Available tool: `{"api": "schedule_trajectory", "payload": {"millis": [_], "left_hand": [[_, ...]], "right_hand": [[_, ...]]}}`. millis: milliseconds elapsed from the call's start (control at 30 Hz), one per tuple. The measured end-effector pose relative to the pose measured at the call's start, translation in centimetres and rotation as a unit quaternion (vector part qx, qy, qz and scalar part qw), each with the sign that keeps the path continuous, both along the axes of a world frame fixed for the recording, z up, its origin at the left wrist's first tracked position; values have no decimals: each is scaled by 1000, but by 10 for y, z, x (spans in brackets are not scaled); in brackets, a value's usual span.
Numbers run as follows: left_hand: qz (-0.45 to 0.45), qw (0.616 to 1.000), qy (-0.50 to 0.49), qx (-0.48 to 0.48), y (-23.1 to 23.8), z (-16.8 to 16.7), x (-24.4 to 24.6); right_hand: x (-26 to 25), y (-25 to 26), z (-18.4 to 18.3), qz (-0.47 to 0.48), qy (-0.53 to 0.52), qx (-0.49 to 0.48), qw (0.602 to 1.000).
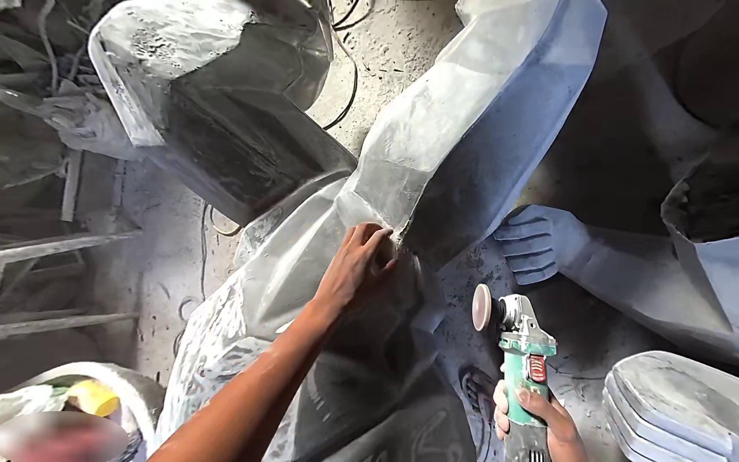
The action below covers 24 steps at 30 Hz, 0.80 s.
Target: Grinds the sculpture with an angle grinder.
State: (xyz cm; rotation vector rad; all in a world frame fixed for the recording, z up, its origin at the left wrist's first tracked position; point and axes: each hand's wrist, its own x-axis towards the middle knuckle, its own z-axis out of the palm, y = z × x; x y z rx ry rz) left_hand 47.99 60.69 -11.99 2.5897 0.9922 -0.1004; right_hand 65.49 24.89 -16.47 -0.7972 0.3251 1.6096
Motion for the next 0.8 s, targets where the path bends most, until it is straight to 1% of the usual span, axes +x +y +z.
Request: {"api": "schedule_trajectory", "payload": {"millis": [133, 233, 300, 433, 500, 567, 667, 733, 800], "left_hand": [[-12, 1000, 2, 2, 6, 2, -15], [-13, 1000, -11, 3, 2, 1, -19], [14, 1000, 11, 22, -6, 2, -13], [90, 988, 93, 86, -36, 8, 19], [109, 983, 117, 89, -45, 7, 27], [122, 982, 127, 69, -46, 6, 29], [117, 984, 126, 40, -39, 5, 27], [103, 989, 101, 38, -29, 3, 26], [69, 995, 61, 47, -16, 2, 27]], "right_hand": [[-6, -9, -3, -2, 4, -12, 1000], [-10, -11, 1, -1, -2, -31, 1000], [-11, -9, 2, -4, 1, -31, 1000], [-14, -7, 4, -7, -4, -29, 1000], [-12, -5, 4, -10, -1, -34, 999], [-10, -5, 3, -15, -4, -32, 999], [-6, -7, 1, -19, -8, -33, 999], [-3, -8, 0, -21, -9, -36, 999], [-2, -8, -2, -23, -14, -41, 999]]}}
